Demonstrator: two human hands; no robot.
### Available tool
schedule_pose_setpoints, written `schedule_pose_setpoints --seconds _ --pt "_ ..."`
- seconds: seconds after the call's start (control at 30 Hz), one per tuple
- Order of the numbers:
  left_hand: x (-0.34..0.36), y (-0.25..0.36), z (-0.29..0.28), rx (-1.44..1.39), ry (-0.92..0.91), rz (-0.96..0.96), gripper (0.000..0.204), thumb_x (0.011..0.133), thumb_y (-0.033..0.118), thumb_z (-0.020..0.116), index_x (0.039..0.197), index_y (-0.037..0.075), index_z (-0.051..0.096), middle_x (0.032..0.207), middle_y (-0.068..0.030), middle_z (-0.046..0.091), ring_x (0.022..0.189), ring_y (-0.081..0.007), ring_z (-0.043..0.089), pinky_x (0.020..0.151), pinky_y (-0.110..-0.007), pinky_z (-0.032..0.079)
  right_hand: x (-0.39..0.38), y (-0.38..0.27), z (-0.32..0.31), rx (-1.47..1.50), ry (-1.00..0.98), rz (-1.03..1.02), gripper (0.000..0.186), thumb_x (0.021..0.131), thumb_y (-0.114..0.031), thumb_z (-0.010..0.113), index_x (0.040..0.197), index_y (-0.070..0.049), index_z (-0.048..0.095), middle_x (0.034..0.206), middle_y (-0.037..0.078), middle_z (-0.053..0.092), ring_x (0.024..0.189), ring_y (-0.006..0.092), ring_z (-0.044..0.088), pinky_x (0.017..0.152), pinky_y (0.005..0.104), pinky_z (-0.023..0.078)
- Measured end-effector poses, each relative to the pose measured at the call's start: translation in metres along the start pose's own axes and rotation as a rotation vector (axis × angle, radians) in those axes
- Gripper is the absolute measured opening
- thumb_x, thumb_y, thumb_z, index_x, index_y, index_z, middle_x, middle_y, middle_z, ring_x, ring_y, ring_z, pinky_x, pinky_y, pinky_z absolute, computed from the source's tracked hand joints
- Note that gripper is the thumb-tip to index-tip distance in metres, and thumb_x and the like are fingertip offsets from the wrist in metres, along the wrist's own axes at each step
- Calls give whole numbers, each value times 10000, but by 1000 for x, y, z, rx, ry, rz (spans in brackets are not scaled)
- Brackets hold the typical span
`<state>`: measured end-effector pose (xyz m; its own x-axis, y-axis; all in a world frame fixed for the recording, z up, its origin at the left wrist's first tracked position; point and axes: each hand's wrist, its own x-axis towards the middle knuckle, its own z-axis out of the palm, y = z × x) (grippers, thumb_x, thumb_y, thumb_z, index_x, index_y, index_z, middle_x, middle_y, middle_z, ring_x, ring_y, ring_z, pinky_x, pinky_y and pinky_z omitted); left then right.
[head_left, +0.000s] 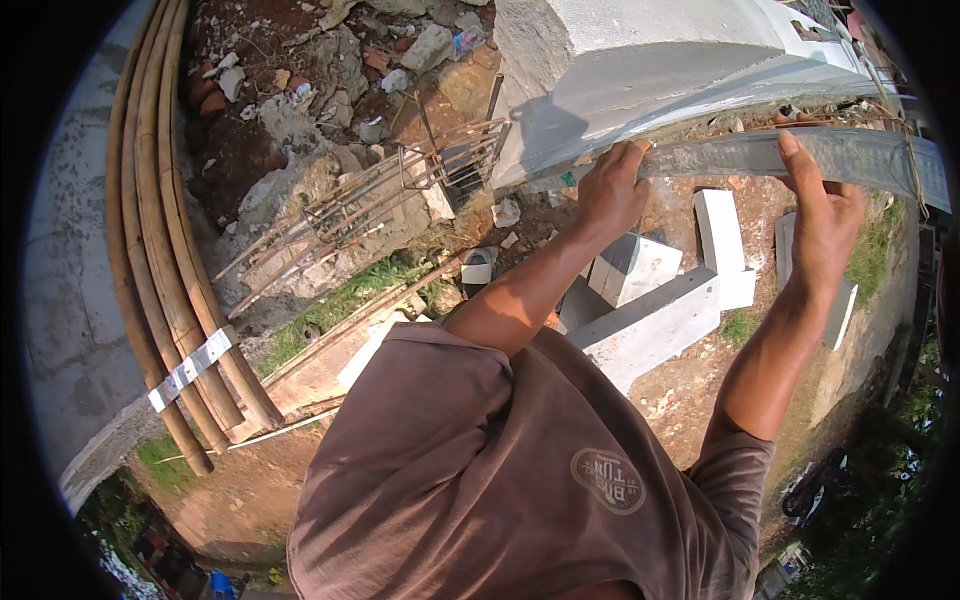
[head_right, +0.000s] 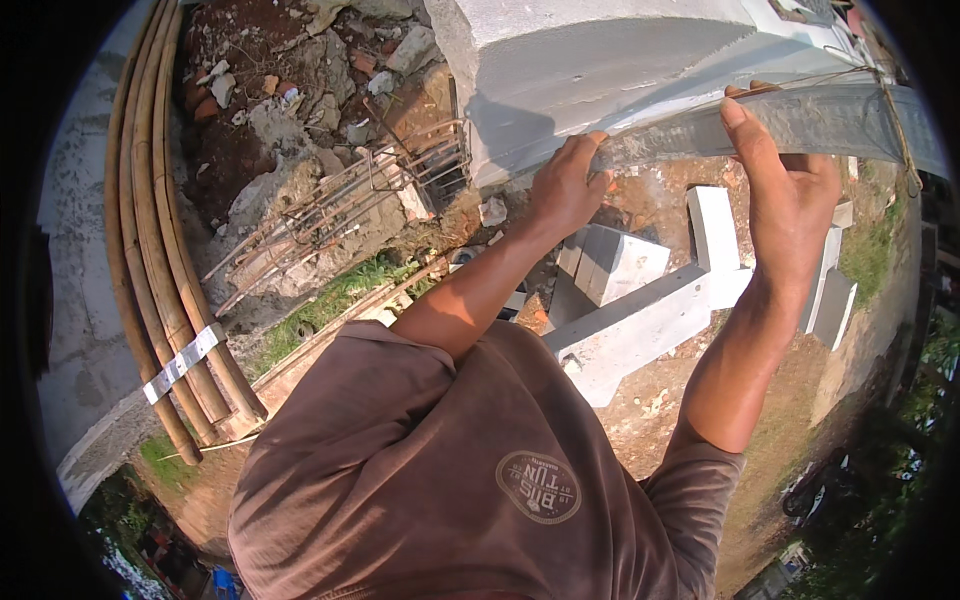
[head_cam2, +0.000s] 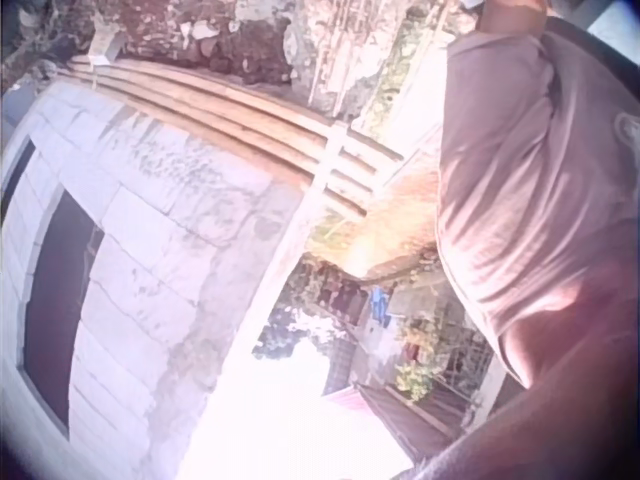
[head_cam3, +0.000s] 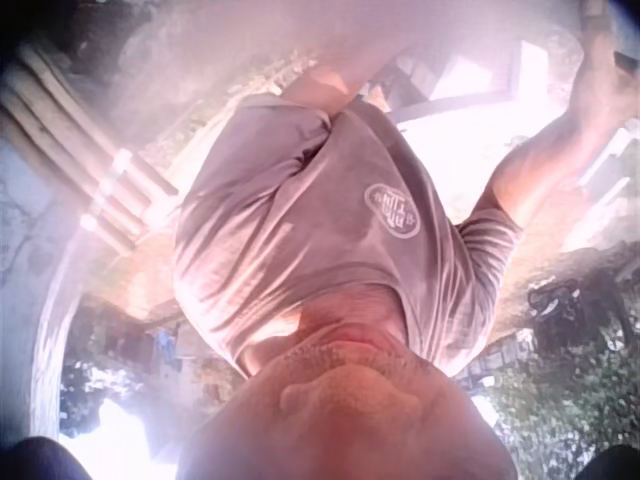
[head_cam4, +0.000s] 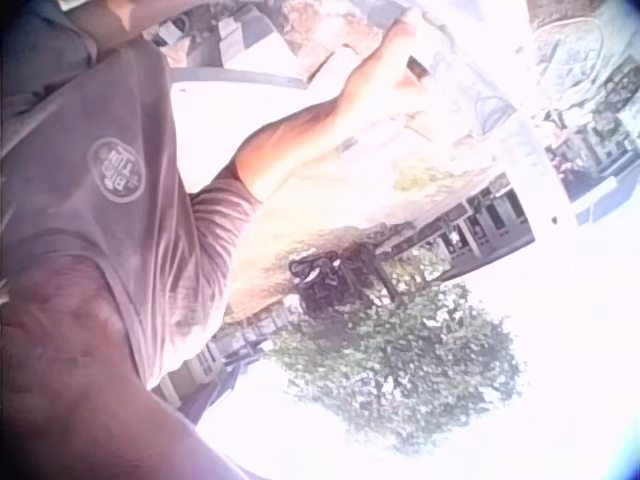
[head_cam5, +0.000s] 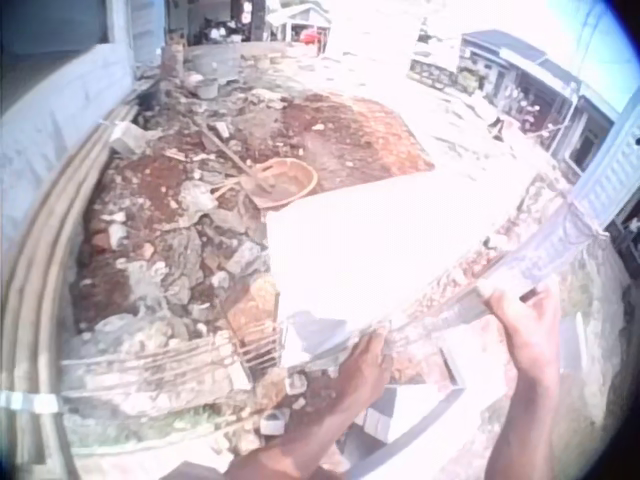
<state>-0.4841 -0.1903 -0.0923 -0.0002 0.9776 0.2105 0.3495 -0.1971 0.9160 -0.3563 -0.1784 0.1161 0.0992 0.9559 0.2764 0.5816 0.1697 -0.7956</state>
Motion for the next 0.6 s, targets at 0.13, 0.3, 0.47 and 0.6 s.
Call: schedule_pose_setpoints --seconds 0.13,0.3,0.47,0.6 --pt "-1 6 -8 0 -29 -3 458 783 92 640 1210 37 484 1155 -159 546 1086 -340 535 871 -413 451 -5 -22 5 17 53 -12 328 802 -172 703 1000 85 658 918 120 671 839 157 617 794 291 474" --pt "-7 -26 -14 13 57 -26 474 785 89 631 1230 53 472 1155 -147 547 1084 -335 533 870 -413 452 -10 -9 32 -95 23 2 293 799 -176 718 981 50 680 862 105 672 785 162 614 735 287 479" --pt "-19 -31 -14 9 89 -43 484 789 96 626 1247 68 471 1173 -136 543 1096 -331 523 877 -411 451 -26 -21 46 3 2 -13 274 791 -152 733 944 69 682 846 111 669 772 147 612 718 278 484" --pt "-21 -38 -15 50 48 -77 489 804 127 627 1262 83 463 1196 -130 535 1130 -326 507 887 -407 449 -29 -17 49 57 -48 -16 251 805 -145 721 917 75 674 843 115 666 802 148 612 750 288 490"
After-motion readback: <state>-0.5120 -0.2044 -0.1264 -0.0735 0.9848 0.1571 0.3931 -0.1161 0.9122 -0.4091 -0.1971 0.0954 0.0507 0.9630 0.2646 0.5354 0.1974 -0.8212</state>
